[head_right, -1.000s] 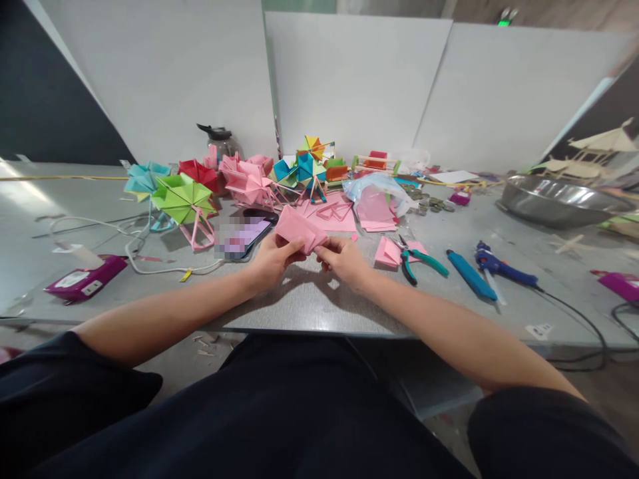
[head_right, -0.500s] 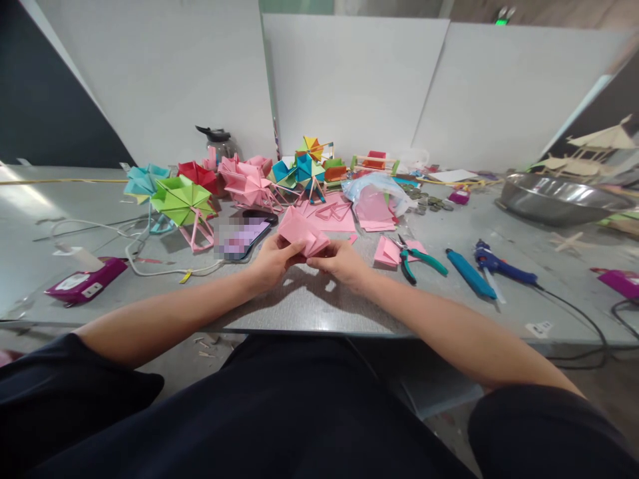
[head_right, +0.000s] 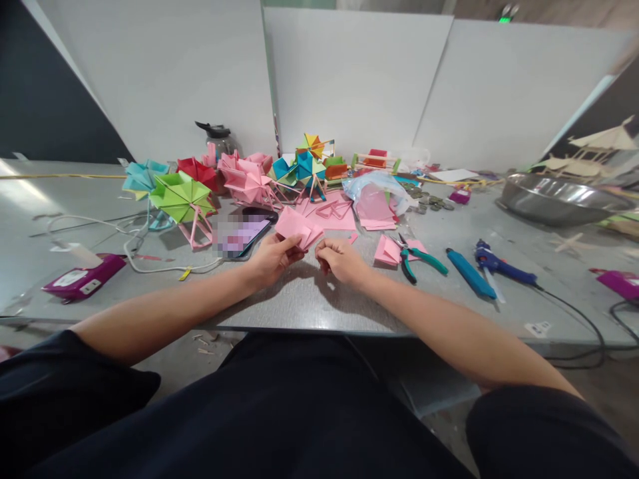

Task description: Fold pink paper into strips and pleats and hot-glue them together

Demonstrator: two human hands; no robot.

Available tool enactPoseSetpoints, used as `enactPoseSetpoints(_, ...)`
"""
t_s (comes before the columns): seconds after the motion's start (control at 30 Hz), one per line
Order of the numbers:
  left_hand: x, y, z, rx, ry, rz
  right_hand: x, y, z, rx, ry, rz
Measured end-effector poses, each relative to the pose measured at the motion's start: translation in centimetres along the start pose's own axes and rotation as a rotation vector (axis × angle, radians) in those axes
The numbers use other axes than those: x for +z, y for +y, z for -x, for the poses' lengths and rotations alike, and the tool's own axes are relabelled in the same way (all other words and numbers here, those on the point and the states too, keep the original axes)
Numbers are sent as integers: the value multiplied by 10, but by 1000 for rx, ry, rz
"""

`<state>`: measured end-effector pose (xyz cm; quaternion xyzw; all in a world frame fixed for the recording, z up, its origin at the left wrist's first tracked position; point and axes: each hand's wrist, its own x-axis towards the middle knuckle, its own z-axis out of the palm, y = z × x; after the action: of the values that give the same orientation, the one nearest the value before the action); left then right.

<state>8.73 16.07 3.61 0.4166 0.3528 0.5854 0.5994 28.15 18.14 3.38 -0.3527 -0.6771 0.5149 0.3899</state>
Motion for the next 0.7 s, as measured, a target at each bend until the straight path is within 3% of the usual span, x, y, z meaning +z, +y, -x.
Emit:
enactPoseSetpoints(0.17,-2,0,-1,6,-6,-22,0,2,1,34,-58,-59)
enactPoseSetpoints(0.43,-3,0,-4,-1,35,0,-1,11,1,-64,-138,109)
enactPoseSetpoints(0.57,-3,-2,-4,6,2,9,-1,9,1,-99,-92,189)
enactPoseSetpoints(0.7,0,-3,-2,45,-12,-49,0,7,-2,-80,38,156)
